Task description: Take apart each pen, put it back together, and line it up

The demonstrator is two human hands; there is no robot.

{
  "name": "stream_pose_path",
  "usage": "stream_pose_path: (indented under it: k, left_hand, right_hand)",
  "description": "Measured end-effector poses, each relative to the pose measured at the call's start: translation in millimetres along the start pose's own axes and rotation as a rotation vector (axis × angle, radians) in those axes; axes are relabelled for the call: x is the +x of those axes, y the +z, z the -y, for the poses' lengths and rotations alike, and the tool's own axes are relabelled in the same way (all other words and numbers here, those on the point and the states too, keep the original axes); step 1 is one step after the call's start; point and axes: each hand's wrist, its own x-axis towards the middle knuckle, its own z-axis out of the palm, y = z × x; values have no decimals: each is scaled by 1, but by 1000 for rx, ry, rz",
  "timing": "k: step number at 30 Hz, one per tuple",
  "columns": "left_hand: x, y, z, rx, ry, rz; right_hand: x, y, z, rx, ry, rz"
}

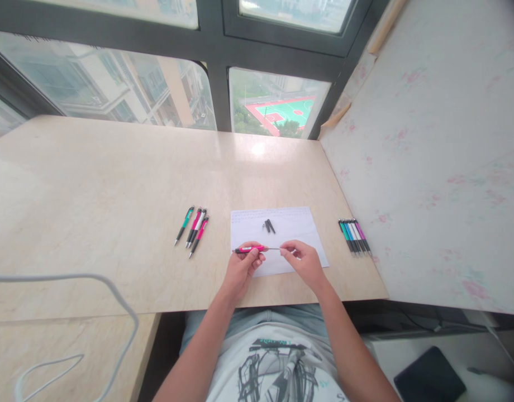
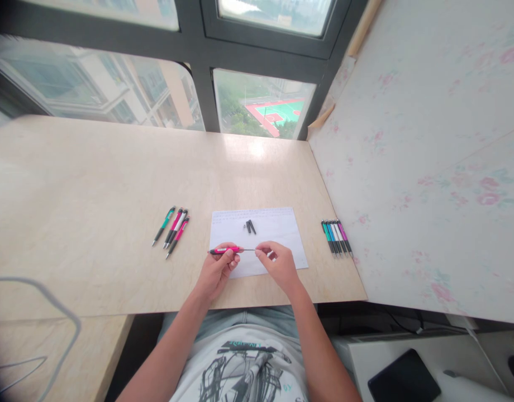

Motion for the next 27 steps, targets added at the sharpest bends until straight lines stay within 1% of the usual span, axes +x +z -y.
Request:
stream_pose_path:
  k: [3, 5, 7, 8, 9, 11, 14, 17, 20, 23, 25, 27]
  left_hand:
    - [0, 0, 0, -25, 9, -17]
    - [0, 0, 0, -41, 12, -33]
    - [0, 1, -2, -57, 13, -44]
    - [0, 1, -2, -63, 12, -46]
    - [0, 1, -3, -66, 11, -47]
    - [0, 1, -3, -66, 5, -41]
    - [0, 0, -2, -70, -6, -28]
    - [0, 0, -2, -70, -5, -19]
    - [-1, 1, -3, -69, -7, -19]
    - [-1, 2, -4, -73, -11, -25]
    - [-2, 2, -4, -68, -14, -20]
    - [-2, 2, -3, -46, -15, 2]
  right_hand:
    - [3, -2, -5, 23, 20, -47]
    - [10, 0, -10, 16, 34, -125]
    - [20, 5, -15, -69, 19, -202]
    - [26, 8, -17, -146, -6, -218]
    - [31, 12, -19, -240, -42, -216]
    - [42, 20, -21, -324, -71, -224]
    - [53, 29, -21, -384, -76, -249]
    - [57, 33, -20, -427, -70, -259]
    - [57, 31, -20, -438, -63, -253]
    - [51, 23, -17, -431, -49, -259]
    - [42, 17, -13, -359, -30, -254]
    - [31, 11, -6, -206, -19, -211]
